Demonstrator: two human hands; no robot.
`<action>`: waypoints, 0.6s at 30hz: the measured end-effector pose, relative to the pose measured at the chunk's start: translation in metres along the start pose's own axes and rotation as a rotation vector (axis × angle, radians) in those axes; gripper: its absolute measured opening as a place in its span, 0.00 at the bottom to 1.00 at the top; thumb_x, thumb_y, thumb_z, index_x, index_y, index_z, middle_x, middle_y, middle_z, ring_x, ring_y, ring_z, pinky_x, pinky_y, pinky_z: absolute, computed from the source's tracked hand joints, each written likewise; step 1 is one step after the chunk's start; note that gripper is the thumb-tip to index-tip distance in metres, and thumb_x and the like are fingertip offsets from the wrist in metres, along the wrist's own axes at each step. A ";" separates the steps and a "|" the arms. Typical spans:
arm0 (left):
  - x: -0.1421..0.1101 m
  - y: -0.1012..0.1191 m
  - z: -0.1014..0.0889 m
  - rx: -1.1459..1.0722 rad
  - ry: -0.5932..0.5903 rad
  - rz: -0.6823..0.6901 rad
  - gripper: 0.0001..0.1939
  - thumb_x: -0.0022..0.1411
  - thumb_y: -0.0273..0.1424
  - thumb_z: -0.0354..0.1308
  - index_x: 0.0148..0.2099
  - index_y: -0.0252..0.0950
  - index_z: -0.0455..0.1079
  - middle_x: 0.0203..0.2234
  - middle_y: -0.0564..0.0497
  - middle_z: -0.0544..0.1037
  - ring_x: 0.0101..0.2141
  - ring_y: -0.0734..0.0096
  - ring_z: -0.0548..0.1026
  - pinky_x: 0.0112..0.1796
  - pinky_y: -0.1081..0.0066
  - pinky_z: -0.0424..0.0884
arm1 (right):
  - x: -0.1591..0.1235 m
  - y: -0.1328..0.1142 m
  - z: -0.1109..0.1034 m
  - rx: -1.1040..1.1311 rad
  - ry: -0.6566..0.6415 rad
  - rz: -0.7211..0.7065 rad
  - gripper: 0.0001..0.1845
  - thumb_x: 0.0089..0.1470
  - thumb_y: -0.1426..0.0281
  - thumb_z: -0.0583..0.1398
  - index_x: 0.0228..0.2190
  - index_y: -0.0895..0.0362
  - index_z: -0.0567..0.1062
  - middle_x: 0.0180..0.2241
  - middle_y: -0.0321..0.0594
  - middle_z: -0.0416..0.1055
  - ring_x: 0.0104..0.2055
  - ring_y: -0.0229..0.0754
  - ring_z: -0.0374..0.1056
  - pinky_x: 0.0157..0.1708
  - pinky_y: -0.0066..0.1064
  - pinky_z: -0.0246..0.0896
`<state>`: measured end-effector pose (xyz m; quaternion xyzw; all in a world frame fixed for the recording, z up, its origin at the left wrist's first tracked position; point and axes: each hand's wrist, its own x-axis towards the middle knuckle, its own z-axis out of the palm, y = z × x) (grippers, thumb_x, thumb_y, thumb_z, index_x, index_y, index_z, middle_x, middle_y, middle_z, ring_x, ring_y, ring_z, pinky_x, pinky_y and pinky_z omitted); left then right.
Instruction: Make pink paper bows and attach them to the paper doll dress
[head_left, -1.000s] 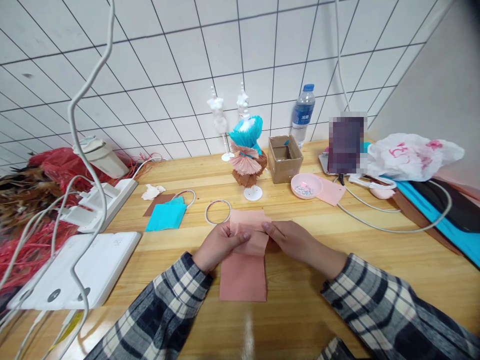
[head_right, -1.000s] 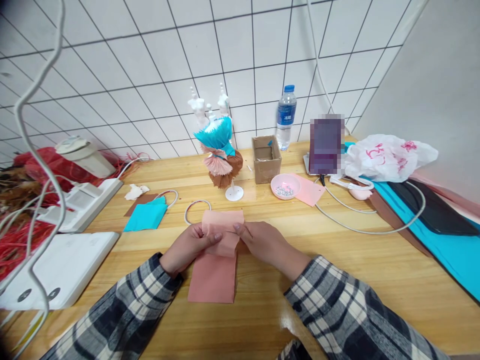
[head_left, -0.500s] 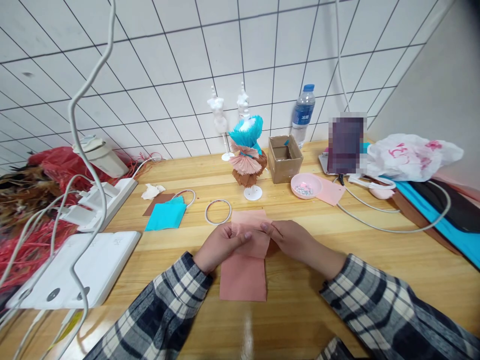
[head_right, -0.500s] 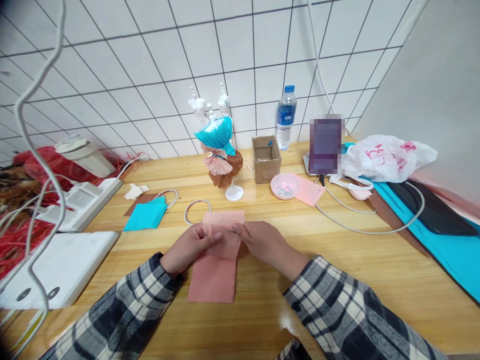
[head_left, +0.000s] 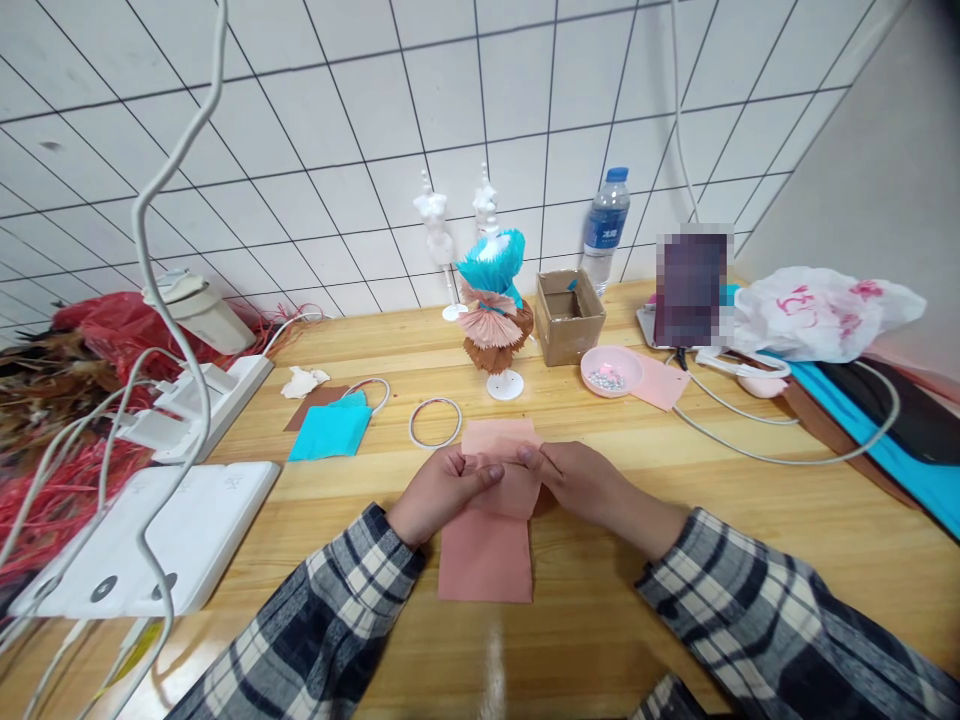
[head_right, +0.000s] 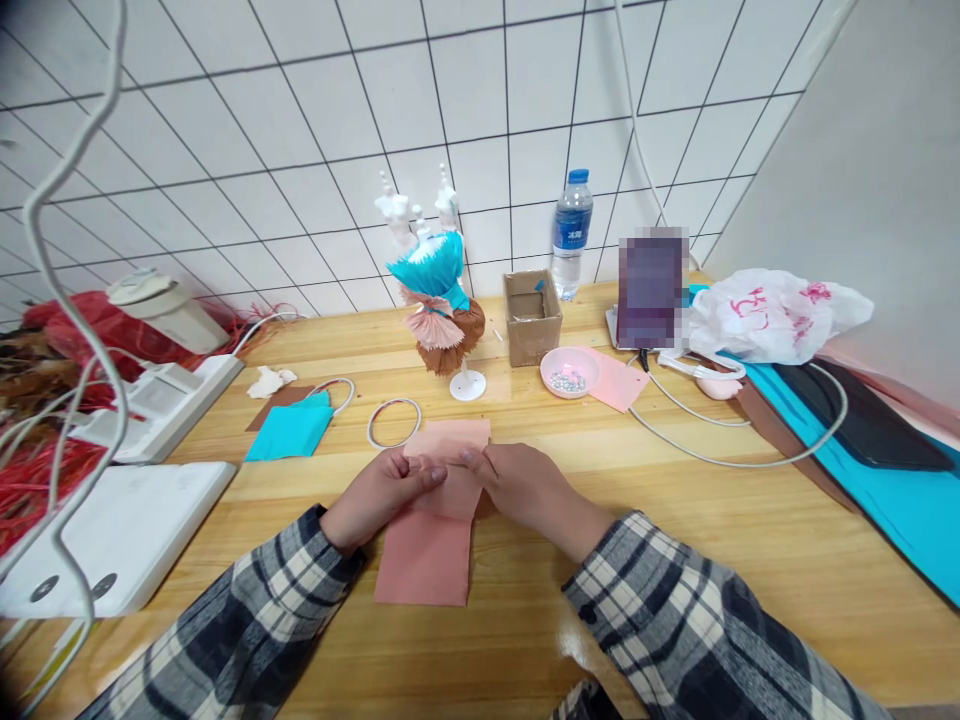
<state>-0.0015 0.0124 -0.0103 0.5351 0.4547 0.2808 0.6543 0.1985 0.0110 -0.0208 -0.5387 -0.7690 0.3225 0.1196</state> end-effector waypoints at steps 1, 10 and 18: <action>0.000 0.001 0.001 0.002 0.008 -0.009 0.16 0.51 0.43 0.65 0.29 0.34 0.76 0.18 0.54 0.73 0.25 0.72 0.70 0.27 0.75 0.65 | 0.000 0.000 0.000 -0.005 0.000 -0.003 0.35 0.64 0.51 0.37 0.36 0.56 0.77 0.38 0.46 0.77 0.38 0.46 0.71 0.33 0.31 0.57; 0.000 0.000 -0.001 0.029 -0.038 0.002 0.18 0.53 0.45 0.63 0.25 0.34 0.73 0.20 0.54 0.73 0.24 0.74 0.67 0.26 0.75 0.60 | 0.002 0.000 -0.001 -0.121 -0.001 0.009 0.37 0.63 0.49 0.37 0.31 0.56 0.77 0.33 0.47 0.77 0.34 0.46 0.71 0.31 0.31 0.56; 0.001 -0.003 -0.003 0.082 0.004 0.008 0.19 0.53 0.43 0.63 0.19 0.36 0.67 0.12 0.58 0.62 0.18 0.78 0.58 0.24 0.74 0.54 | -0.002 -0.002 -0.003 -0.081 -0.012 0.008 0.37 0.64 0.51 0.36 0.33 0.57 0.78 0.35 0.47 0.77 0.37 0.46 0.71 0.32 0.30 0.55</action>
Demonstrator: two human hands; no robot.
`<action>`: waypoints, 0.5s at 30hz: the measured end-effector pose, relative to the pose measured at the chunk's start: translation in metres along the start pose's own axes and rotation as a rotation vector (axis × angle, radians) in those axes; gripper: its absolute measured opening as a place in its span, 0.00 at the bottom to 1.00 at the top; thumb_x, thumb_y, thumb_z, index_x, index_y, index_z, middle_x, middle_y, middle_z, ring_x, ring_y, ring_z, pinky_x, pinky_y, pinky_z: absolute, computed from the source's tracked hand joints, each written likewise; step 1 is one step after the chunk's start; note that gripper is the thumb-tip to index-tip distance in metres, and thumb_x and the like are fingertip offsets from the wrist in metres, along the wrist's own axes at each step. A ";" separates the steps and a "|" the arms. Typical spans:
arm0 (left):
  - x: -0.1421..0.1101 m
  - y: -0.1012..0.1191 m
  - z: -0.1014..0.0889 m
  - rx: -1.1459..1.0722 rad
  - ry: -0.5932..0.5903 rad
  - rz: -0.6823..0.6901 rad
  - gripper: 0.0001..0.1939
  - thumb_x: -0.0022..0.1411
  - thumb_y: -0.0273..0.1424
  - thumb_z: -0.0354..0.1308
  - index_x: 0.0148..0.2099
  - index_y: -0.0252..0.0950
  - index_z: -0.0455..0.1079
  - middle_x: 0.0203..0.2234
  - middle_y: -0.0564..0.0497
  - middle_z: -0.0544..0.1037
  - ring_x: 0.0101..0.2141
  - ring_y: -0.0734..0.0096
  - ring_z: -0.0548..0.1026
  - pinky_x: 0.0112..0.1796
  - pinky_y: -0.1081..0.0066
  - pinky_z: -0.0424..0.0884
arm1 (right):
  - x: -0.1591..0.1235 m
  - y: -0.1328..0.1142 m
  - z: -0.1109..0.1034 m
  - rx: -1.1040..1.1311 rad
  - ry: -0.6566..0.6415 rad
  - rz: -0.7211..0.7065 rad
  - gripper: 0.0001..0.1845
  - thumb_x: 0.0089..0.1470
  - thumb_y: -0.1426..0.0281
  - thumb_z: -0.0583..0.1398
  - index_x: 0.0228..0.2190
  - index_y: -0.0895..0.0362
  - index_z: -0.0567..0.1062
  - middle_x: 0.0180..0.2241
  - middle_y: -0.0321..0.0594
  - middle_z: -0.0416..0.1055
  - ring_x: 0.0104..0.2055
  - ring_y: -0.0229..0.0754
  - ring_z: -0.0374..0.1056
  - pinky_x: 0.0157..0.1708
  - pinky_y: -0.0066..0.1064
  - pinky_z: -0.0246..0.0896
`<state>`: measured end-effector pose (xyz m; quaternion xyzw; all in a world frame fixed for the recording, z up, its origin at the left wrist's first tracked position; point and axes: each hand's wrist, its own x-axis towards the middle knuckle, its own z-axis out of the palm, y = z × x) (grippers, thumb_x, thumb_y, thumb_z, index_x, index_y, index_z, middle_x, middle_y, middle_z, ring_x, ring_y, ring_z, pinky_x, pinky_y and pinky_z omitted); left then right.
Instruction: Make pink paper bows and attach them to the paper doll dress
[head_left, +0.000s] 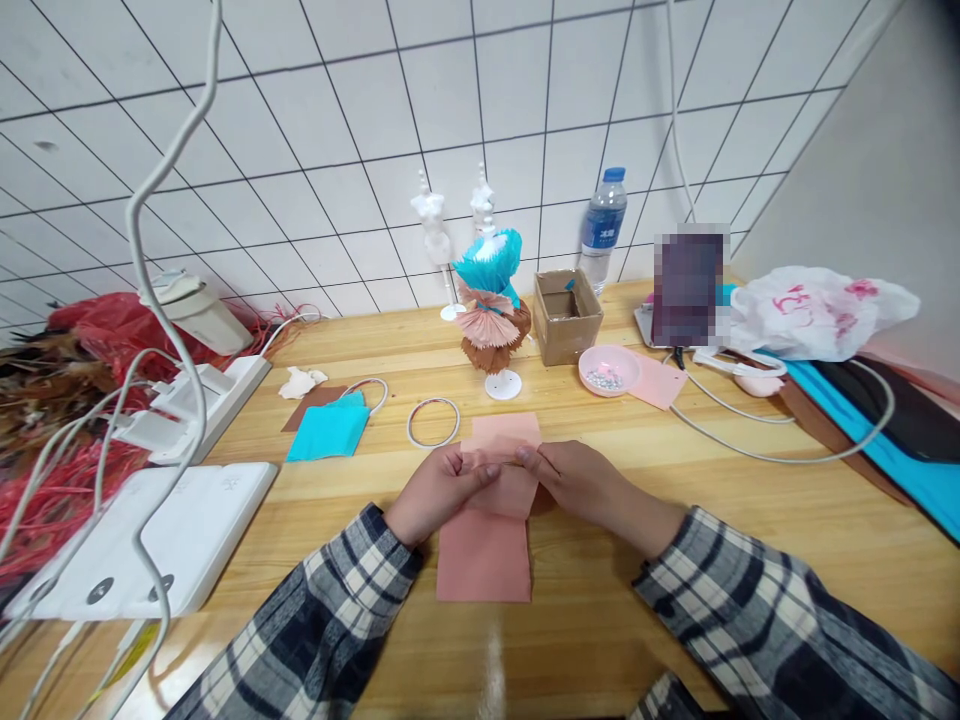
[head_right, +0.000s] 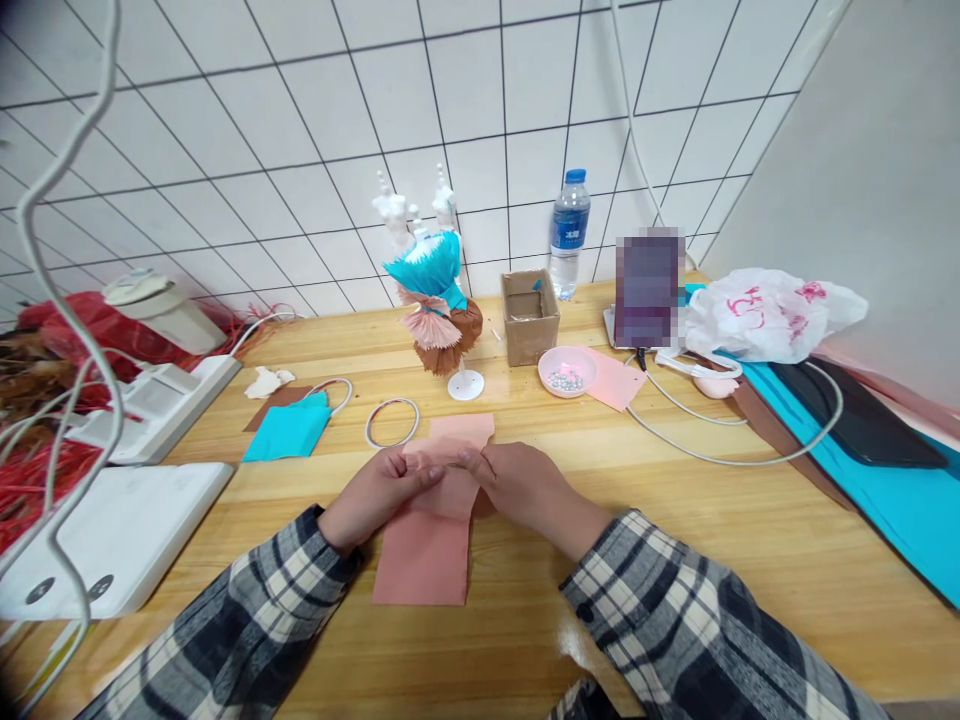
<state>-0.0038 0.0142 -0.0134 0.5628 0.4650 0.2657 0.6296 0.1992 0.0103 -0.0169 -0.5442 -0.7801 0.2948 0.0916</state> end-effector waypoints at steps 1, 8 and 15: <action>0.000 0.000 0.000 -0.011 0.000 -0.003 0.19 0.53 0.43 0.64 0.19 0.36 0.68 0.13 0.58 0.63 0.19 0.78 0.58 0.24 0.74 0.55 | 0.000 0.000 0.001 -0.011 0.000 0.001 0.37 0.64 0.51 0.36 0.33 0.57 0.78 0.35 0.47 0.77 0.36 0.46 0.71 0.31 0.30 0.55; -0.001 0.002 0.005 -0.002 0.018 -0.021 0.21 0.50 0.45 0.65 0.19 0.34 0.67 0.13 0.58 0.63 0.18 0.80 0.57 0.22 0.76 0.54 | 0.004 0.000 0.002 -0.062 -0.001 0.003 0.38 0.64 0.50 0.35 0.31 0.57 0.76 0.33 0.47 0.77 0.34 0.46 0.71 0.28 0.30 0.52; -0.001 0.003 0.004 0.029 0.009 -0.034 0.21 0.51 0.45 0.64 0.22 0.32 0.68 0.15 0.57 0.65 0.17 0.83 0.56 0.19 0.78 0.51 | 0.005 -0.002 0.003 -0.162 -0.004 0.000 0.36 0.64 0.51 0.37 0.30 0.57 0.76 0.33 0.45 0.77 0.34 0.44 0.71 0.30 0.30 0.52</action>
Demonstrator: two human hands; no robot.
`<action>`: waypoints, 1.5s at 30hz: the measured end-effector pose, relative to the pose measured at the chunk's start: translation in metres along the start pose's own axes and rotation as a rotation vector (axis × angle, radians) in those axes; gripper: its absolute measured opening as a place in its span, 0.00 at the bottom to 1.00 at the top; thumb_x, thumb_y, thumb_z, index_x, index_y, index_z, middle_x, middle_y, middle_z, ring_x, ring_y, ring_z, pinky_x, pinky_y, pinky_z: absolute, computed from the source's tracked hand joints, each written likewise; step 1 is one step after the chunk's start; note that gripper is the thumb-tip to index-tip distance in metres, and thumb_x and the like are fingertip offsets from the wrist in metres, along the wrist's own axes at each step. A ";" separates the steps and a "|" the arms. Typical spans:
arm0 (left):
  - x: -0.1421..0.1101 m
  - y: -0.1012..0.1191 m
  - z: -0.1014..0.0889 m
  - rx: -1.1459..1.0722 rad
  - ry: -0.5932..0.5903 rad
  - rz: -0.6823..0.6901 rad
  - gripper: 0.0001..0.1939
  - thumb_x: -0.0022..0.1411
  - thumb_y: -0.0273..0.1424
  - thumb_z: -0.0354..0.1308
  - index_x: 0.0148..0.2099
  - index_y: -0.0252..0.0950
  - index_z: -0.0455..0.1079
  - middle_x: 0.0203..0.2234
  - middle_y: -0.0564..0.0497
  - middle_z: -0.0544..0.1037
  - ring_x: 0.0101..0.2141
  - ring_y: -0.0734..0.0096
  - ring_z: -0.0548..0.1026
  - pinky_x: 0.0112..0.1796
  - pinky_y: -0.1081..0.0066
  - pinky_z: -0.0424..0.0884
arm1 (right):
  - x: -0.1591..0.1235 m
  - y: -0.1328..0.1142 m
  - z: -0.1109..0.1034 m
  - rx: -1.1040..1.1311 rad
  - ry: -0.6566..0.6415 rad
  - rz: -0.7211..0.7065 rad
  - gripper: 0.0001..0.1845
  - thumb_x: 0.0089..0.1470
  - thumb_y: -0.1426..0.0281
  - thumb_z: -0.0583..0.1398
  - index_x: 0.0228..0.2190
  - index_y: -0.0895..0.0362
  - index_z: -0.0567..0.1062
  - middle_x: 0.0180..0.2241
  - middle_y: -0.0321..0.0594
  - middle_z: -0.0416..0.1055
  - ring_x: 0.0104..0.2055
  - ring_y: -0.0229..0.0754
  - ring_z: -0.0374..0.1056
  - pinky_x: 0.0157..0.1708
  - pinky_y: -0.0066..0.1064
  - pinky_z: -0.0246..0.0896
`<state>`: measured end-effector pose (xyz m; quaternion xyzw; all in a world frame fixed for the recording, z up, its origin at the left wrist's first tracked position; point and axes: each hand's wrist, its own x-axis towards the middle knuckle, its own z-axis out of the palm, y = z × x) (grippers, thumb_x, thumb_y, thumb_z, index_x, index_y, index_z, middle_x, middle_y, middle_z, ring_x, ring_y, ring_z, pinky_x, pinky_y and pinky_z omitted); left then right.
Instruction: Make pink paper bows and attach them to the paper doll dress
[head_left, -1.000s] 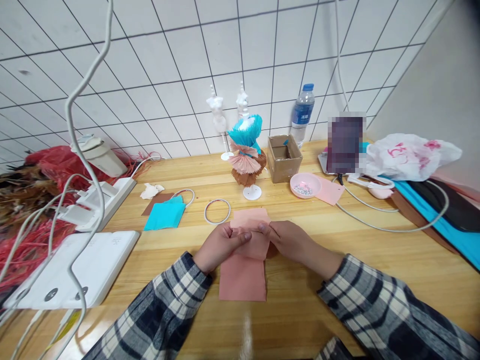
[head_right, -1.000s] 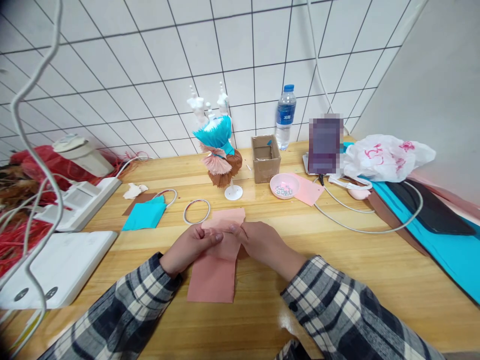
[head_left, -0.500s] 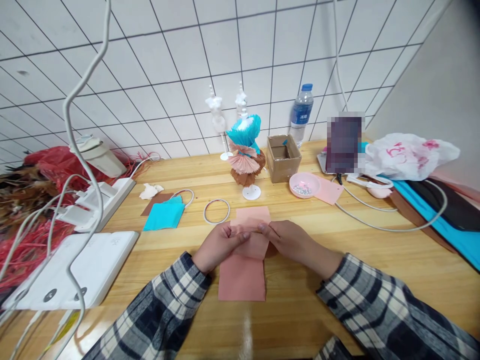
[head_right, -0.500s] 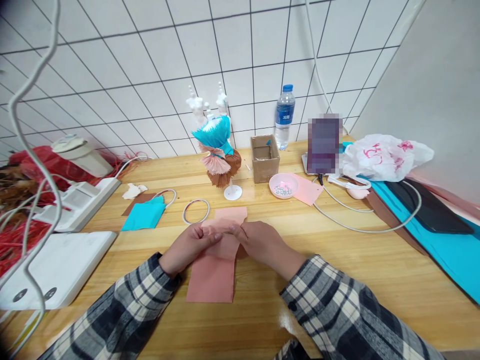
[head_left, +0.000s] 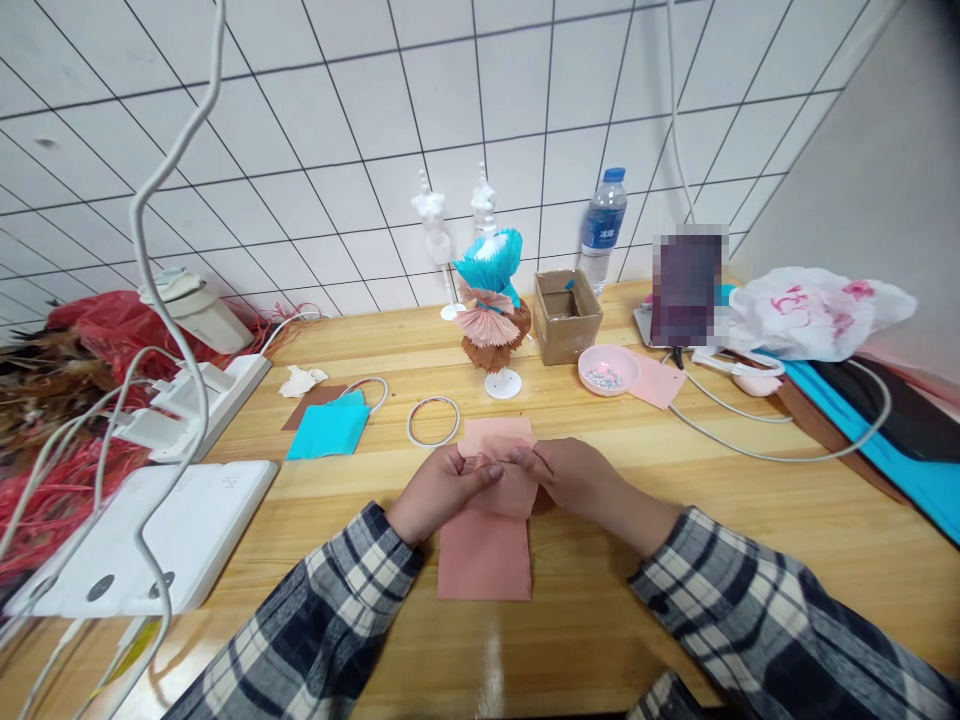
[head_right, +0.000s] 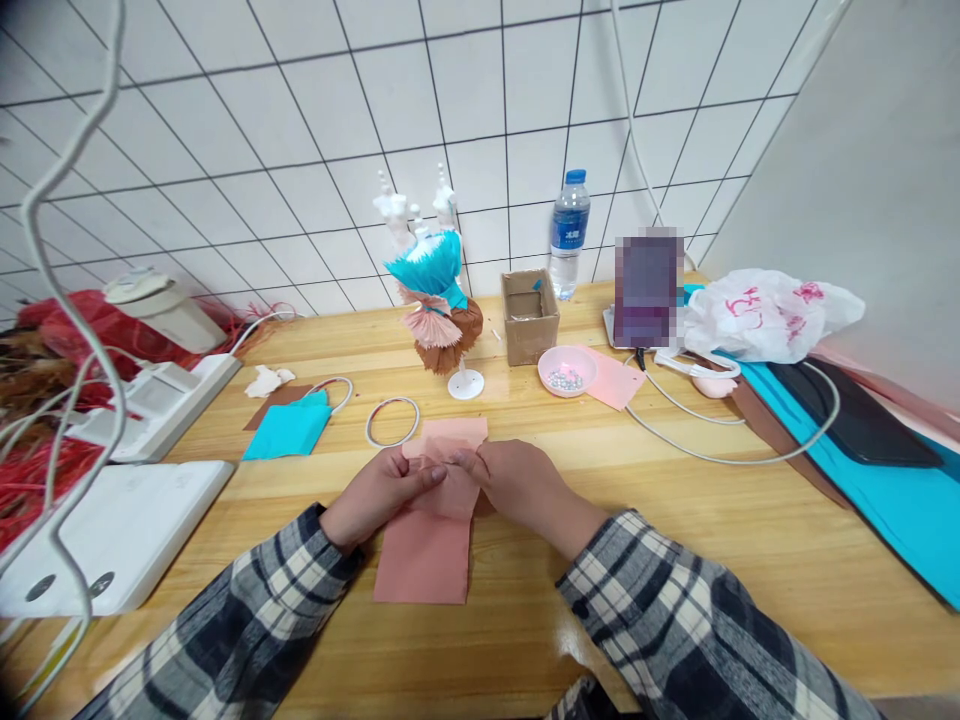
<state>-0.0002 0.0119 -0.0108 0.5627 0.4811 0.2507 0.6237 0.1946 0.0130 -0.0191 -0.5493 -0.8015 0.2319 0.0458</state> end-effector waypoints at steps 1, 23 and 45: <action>0.000 0.001 0.000 -0.009 -0.011 0.009 0.20 0.51 0.45 0.64 0.23 0.32 0.70 0.17 0.56 0.69 0.19 0.81 0.60 0.20 0.78 0.56 | 0.000 0.000 0.000 -0.009 0.003 0.002 0.36 0.64 0.52 0.37 0.30 0.57 0.76 0.32 0.45 0.77 0.34 0.44 0.71 0.29 0.30 0.52; 0.003 -0.005 0.001 0.112 0.097 0.151 0.18 0.54 0.42 0.63 0.40 0.32 0.76 0.28 0.50 0.79 0.27 0.71 0.73 0.31 0.73 0.68 | -0.002 0.005 0.000 0.165 0.008 -0.037 0.36 0.65 0.53 0.37 0.29 0.57 0.76 0.29 0.44 0.75 0.30 0.42 0.67 0.28 0.29 0.50; 0.005 -0.011 0.002 0.148 0.066 0.164 0.15 0.55 0.38 0.62 0.41 0.32 0.75 0.34 0.47 0.81 0.34 0.65 0.75 0.37 0.67 0.71 | -0.002 0.002 0.003 0.163 0.043 -0.029 0.34 0.65 0.53 0.39 0.24 0.58 0.73 0.24 0.41 0.71 0.26 0.38 0.62 0.25 0.28 0.45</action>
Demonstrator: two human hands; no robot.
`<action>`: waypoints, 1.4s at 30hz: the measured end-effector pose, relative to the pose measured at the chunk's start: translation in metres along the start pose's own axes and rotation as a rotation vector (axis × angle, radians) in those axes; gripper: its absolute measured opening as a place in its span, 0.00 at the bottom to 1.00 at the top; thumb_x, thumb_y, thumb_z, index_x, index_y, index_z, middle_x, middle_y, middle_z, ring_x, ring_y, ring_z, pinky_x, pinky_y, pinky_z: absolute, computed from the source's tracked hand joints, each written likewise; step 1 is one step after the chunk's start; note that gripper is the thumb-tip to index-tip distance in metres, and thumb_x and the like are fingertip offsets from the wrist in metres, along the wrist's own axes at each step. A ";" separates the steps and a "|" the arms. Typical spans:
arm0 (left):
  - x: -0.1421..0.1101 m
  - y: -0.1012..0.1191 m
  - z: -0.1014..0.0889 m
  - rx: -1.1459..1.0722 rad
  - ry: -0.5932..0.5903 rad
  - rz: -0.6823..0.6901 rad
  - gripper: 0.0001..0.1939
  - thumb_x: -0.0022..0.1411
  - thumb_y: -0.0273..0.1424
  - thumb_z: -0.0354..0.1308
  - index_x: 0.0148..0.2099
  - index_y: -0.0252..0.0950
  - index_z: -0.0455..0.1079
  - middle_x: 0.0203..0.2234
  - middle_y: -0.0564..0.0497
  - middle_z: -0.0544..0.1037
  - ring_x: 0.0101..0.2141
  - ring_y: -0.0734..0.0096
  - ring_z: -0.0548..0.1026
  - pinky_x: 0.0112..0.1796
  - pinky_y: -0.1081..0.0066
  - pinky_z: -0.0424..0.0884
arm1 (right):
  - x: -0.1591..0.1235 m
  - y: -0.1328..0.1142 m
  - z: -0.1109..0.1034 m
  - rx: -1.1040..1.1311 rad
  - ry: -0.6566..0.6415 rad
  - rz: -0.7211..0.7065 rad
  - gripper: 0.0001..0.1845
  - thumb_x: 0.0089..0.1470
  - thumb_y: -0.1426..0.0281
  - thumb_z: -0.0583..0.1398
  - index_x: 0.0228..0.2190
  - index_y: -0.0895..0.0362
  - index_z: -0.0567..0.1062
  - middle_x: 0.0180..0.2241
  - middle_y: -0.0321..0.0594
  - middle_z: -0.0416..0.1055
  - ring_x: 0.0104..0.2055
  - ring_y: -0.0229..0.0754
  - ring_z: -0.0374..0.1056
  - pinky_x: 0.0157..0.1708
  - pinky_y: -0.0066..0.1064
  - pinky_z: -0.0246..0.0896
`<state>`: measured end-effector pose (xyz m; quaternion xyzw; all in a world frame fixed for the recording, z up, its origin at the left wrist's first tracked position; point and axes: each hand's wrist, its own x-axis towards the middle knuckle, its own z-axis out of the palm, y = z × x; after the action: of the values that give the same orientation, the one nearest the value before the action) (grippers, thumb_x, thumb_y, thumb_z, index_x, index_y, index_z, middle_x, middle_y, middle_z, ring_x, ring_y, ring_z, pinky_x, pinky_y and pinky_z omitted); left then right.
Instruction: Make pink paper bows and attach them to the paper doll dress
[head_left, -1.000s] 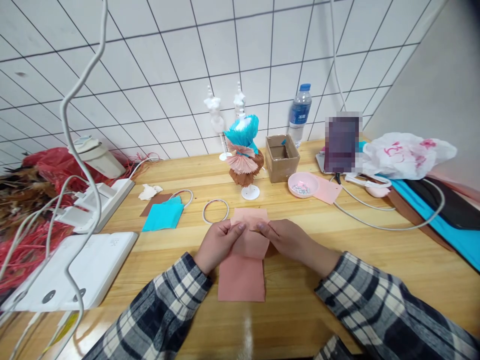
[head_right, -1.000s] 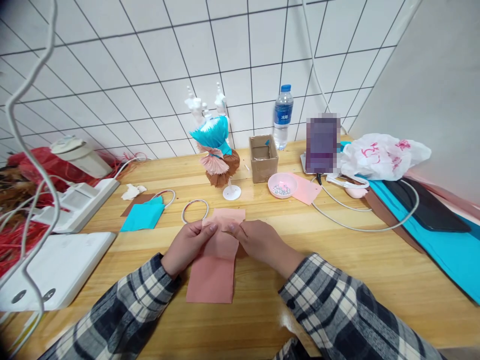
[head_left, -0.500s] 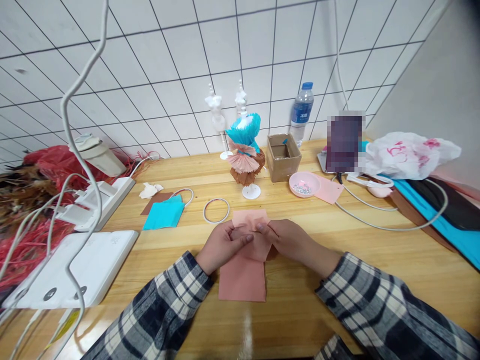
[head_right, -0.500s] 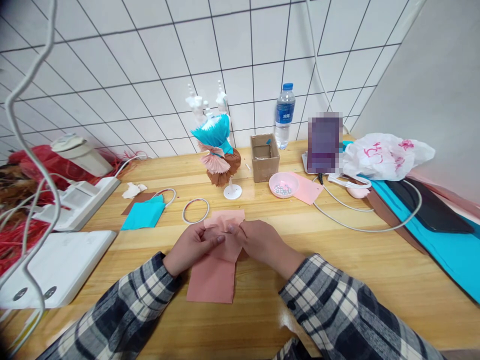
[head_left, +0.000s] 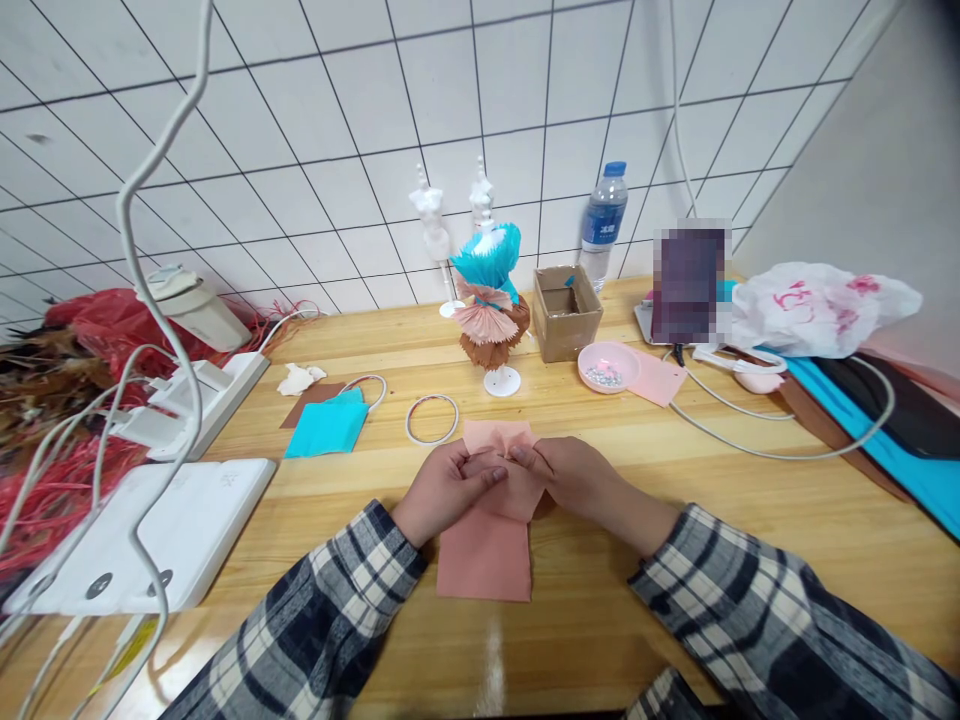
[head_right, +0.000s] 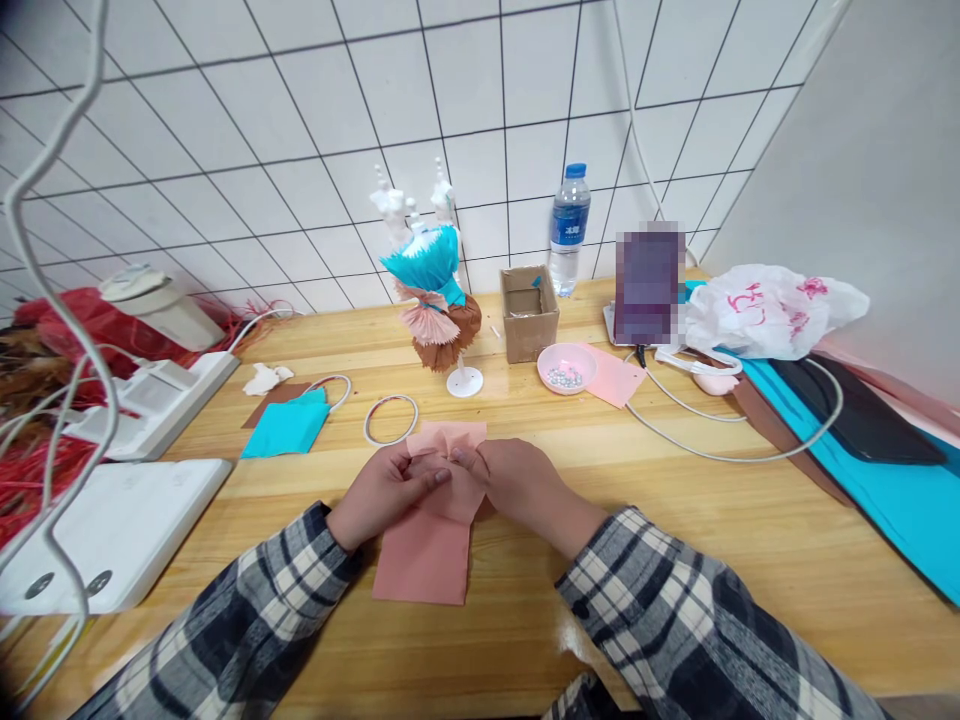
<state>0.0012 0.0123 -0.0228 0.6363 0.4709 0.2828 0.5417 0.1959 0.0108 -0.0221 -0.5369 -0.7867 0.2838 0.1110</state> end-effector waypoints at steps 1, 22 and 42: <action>0.000 0.001 0.000 -0.004 0.001 -0.002 0.16 0.55 0.38 0.62 0.41 0.32 0.75 0.34 0.47 0.81 0.33 0.66 0.75 0.37 0.68 0.71 | 0.000 0.000 0.000 0.008 -0.004 -0.006 0.35 0.65 0.52 0.38 0.25 0.58 0.73 0.24 0.41 0.71 0.26 0.38 0.62 0.25 0.28 0.45; -0.001 0.004 0.003 0.084 -0.032 0.026 0.15 0.55 0.36 0.61 0.43 0.33 0.77 0.34 0.47 0.81 0.36 0.62 0.76 0.39 0.67 0.71 | 0.002 -0.005 0.001 -0.017 -0.019 0.004 0.34 0.65 0.52 0.38 0.33 0.58 0.76 0.32 0.44 0.77 0.33 0.42 0.69 0.29 0.29 0.50; 0.000 0.000 0.003 0.139 -0.054 0.028 0.13 0.54 0.34 0.61 0.42 0.37 0.78 0.35 0.50 0.82 0.37 0.60 0.77 0.38 0.69 0.72 | 0.002 -0.006 0.002 -0.064 -0.036 -0.023 0.35 0.65 0.53 0.37 0.34 0.57 0.78 0.33 0.44 0.77 0.34 0.42 0.70 0.29 0.30 0.49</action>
<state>0.0043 0.0113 -0.0235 0.6862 0.4656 0.2396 0.5049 0.1899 0.0104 -0.0206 -0.5260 -0.8032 0.2669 0.0829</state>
